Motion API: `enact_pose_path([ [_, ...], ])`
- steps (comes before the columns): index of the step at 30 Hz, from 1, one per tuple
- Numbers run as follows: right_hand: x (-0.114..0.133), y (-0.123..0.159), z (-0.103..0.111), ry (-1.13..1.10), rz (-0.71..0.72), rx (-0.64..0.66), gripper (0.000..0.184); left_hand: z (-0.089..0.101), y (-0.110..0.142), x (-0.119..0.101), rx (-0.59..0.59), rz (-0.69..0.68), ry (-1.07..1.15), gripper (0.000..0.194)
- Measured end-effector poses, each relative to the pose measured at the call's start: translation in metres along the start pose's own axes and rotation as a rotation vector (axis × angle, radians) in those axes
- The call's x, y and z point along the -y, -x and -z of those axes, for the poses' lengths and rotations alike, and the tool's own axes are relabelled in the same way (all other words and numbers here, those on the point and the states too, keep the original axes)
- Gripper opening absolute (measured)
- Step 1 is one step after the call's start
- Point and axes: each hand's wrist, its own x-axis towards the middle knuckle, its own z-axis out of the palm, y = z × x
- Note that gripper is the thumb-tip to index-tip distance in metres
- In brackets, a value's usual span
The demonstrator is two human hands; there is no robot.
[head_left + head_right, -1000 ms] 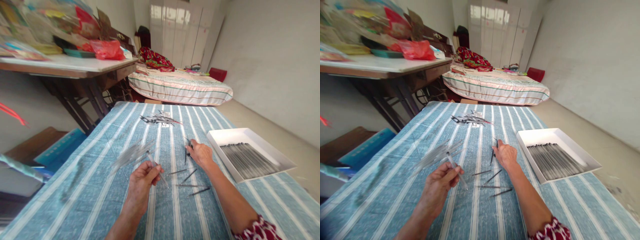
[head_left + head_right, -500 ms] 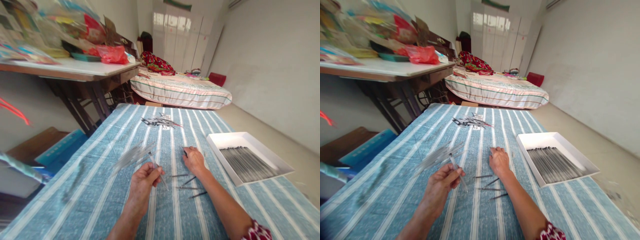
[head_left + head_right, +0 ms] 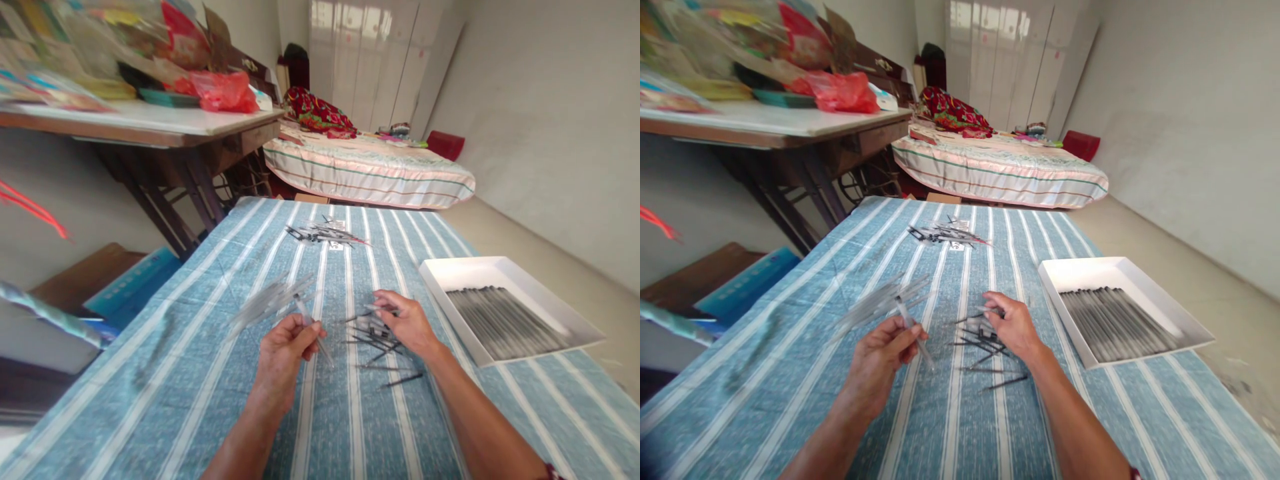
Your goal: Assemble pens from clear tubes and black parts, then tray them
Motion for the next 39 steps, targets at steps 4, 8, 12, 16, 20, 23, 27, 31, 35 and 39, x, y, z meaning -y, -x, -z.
enact_pose_path([
  [4,-0.006,0.000,0.007,-0.028,-0.040,-0.005,0.026,0.000,-0.002,0.001,-0.002,-0.002,-0.019,0.019],
  [8,-0.002,0.002,0.009,0.155,0.022,-0.035,0.023,0.001,-0.003,0.003,0.004,0.000,-0.053,0.018],
  [12,-0.005,-0.002,0.029,0.709,-0.117,-0.226,0.024,0.003,-0.003,0.003,0.009,-0.015,-0.071,0.017],
  [16,-0.014,-0.006,0.046,1.035,-0.415,-0.143,0.030,0.002,-0.003,0.003,0.031,-0.034,-0.076,0.017],
  [20,-0.018,-0.009,0.046,1.054,-0.435,-0.082,0.027,0.000,-0.002,0.001,0.037,-0.021,-0.023,0.018],
  [23,-0.018,-0.009,0.044,1.044,-0.406,-0.099,0.022,0.000,-0.003,0.001,0.035,-0.009,0.040,0.019],
  [27,-0.010,0.000,0.035,0.810,-0.249,-0.155,0.022,0.002,-0.003,-0.001,0.040,-0.011,0.147,0.016],
  [31,0.008,0.017,0.013,0.385,0.009,-0.153,0.023,0.004,-0.001,-0.004,0.022,-0.005,0.256,0.015],
  [35,0.019,0.028,-0.002,0.523,0.117,-0.152,0.021,0.006,-0.001,-0.006,0.013,-0.008,0.312,0.015],
  [39,0.019,0.020,-0.008,0.685,0.132,-0.148,0.020,0.006,-0.003,-0.006,0.003,-0.015,0.319,0.015],
])
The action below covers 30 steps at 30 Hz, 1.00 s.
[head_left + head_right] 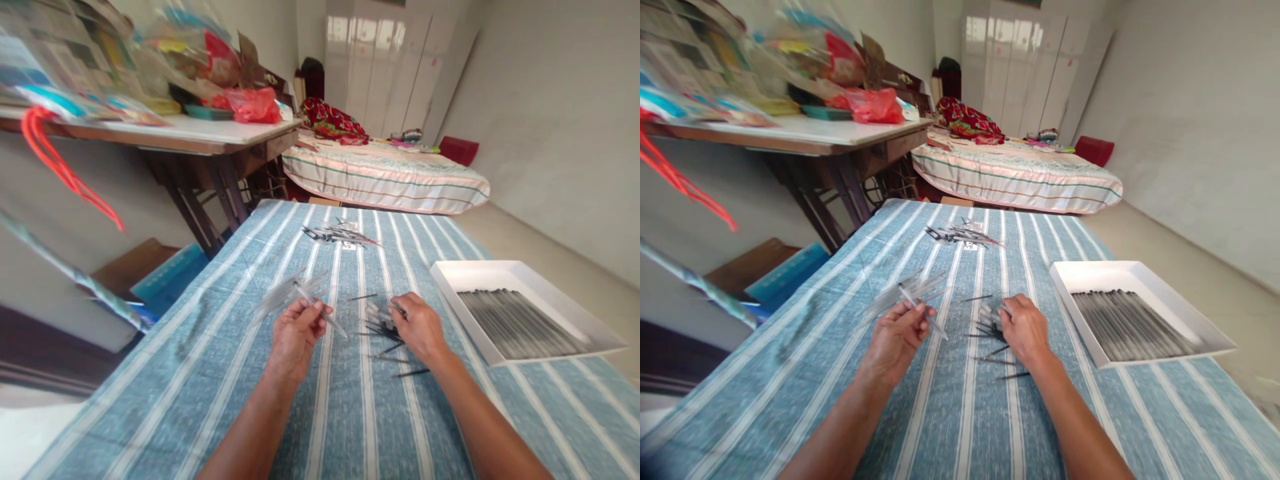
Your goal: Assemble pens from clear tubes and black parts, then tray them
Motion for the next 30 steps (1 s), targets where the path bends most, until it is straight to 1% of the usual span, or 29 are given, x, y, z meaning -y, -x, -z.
enact_pose_path([
  [4,0.008,-0.014,-0.014,0.133,0.019,0.091,0.022,0.001,0.001,0.002,0.012,-0.013,-0.035,0.015],
  [6,0.013,-0.017,-0.021,0.161,0.028,0.118,0.024,0.001,0.002,0.003,0.014,-0.011,-0.050,0.014],
  [8,0.015,-0.018,-0.027,0.122,0.051,0.107,0.022,0.001,0.002,0.004,0.007,-0.004,-0.050,0.014],
  [9,0.015,-0.016,-0.028,0.084,0.072,0.082,0.020,0.000,0.002,0.003,0.003,-0.002,-0.044,0.014],
  [11,0.016,-0.011,-0.027,-0.005,0.135,0.000,0.015,0.000,0.002,0.002,-0.003,-0.006,-0.020,0.014],
  [13,0.018,-0.002,-0.022,-0.100,0.211,-0.081,0.015,0.000,0.001,0.000,-0.010,-0.017,0.012,0.014],
  [15,0.024,0.007,-0.015,-0.206,0.284,-0.112,0.017,0.000,0.001,-0.002,-0.016,-0.025,0.038,0.014],
  [17,0.033,0.015,-0.008,-0.303,0.342,-0.100,0.016,0.000,0.001,-0.003,-0.017,-0.030,0.052,0.014],
  [20,0.045,0.021,-0.001,-0.382,0.378,-0.071,0.015,0.001,0.002,-0.004,-0.017,-0.040,0.057,0.014],
  [24,0.053,0.023,0.000,-0.406,0.372,-0.060,0.015,0.000,0.003,-0.002,-0.006,-0.048,0.044,0.014],
  [30,0.054,0.025,-0.003,-0.389,0.347,-0.048,0.019,-0.001,0.004,0.002,0.002,-0.030,0.013,0.015],
])
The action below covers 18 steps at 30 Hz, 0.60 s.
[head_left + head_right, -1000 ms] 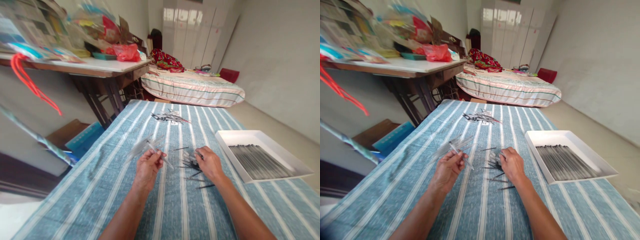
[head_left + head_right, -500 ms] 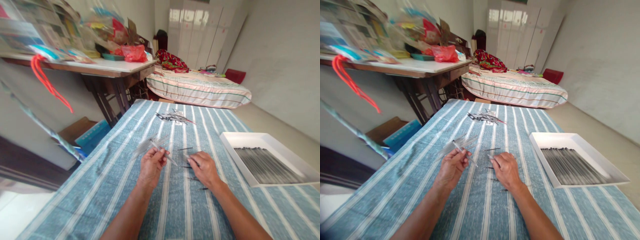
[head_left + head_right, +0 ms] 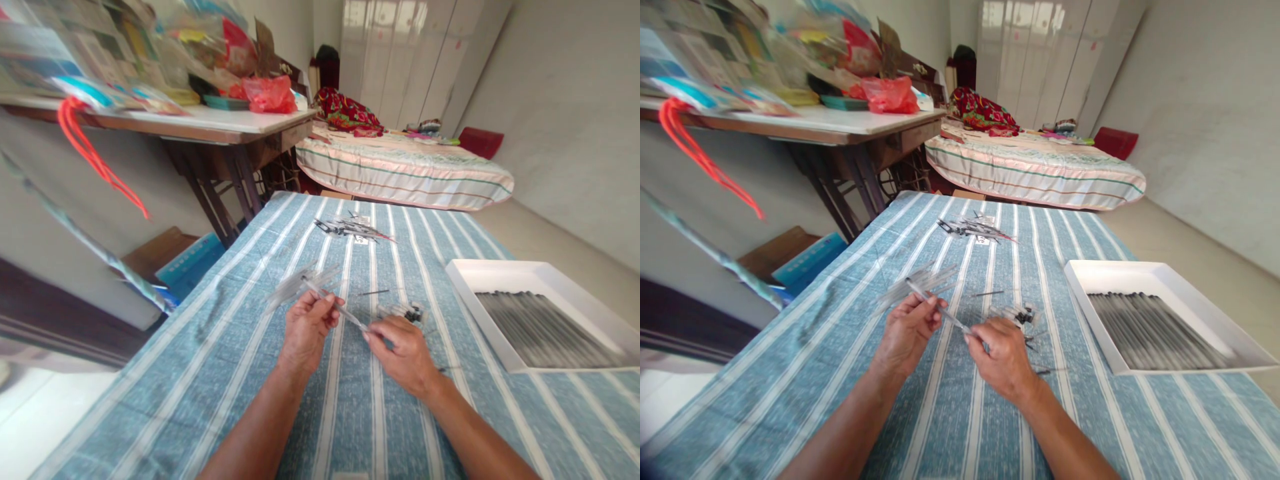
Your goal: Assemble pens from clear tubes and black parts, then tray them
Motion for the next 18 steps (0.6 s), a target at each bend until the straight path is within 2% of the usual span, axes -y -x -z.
enact_pose_path([
  [9,0.0045,-0.0013,0.0010,-0.032,-0.031,-0.023,0.017,0.0005,0.0001,0.0016,-0.020,-0.015,-0.048,0.015],
  [18,0.0037,0.0035,-0.0054,-0.003,-0.042,-0.055,0.015,-0.0044,0.0051,0.0058,0.017,0.055,-0.044,0.020],
])
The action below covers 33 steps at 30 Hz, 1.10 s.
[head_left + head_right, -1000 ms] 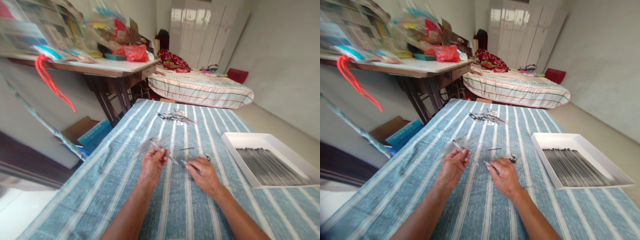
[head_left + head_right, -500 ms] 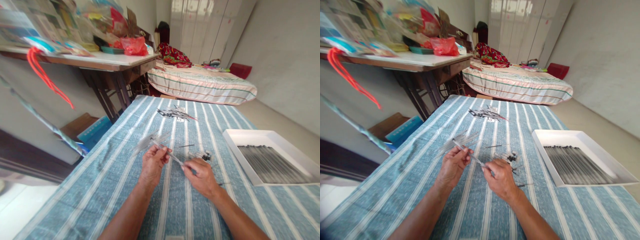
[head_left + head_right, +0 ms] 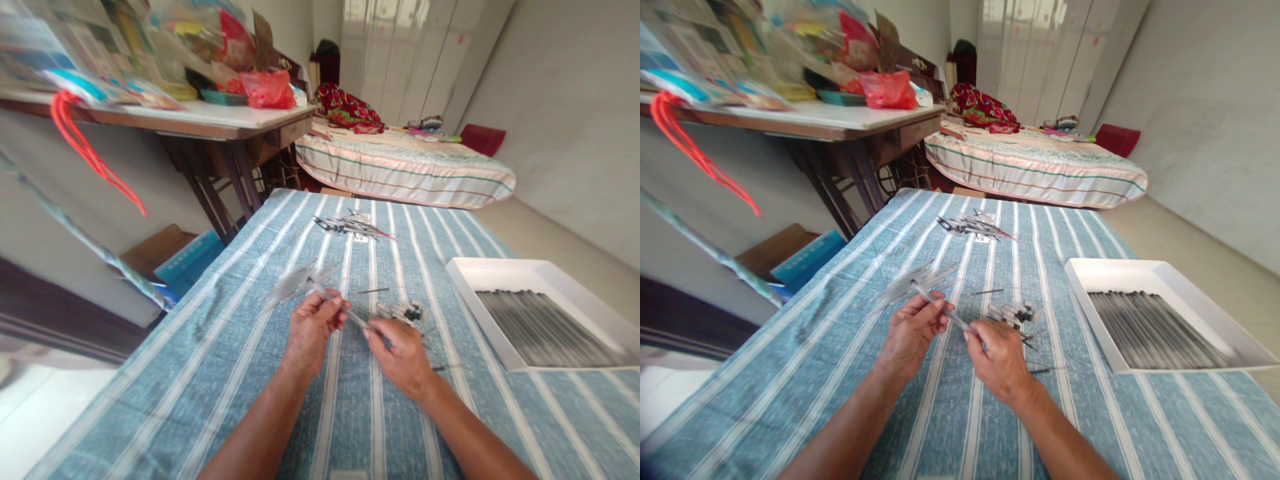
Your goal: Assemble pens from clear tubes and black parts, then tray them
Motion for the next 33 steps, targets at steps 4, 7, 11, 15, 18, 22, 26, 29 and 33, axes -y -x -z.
enact_pose_path([
  [4,0.003,0.001,0.000,0.011,0.019,-0.019,0.017,-0.001,0.000,0.001,-0.008,0.004,-0.007,0.018],
  [7,0.005,0.001,-0.001,0.044,0.048,-0.029,0.019,-0.001,0.001,0.002,-0.034,0.006,-0.016,0.017],
  [11,0.005,0.001,-0.001,0.073,0.062,-0.052,0.019,-0.001,0.000,0.003,-0.047,0.035,-0.009,0.017],
  [15,0.005,0.001,-0.001,0.089,0.072,-0.058,0.018,-0.001,0.000,0.006,-0.038,0.050,-0.006,0.015],
  [18,0.005,0.001,-0.001,0.099,0.079,-0.048,0.019,-0.001,0.000,0.007,-0.044,0.057,-0.008,0.014],
  [22,0.004,-0.002,-0.003,0.163,0.072,0.025,0.024,-0.002,0.000,0.005,-0.046,0.056,-0.013,0.010],
  [26,0.005,-0.010,0.000,0.298,0.092,0.118,0.024,-0.002,-0.003,0.002,-0.031,0.034,-0.008,0.012],
  [29,0.007,-0.018,0.002,0.340,0.077,0.120,0.018,-0.003,-0.006,0.003,-0.020,0.050,-0.044,0.016],
  [33,0.010,-0.019,0.006,0.313,0.039,0.174,0.012,-0.007,-0.005,0.005,0.034,0.069,-0.108,0.017],
])
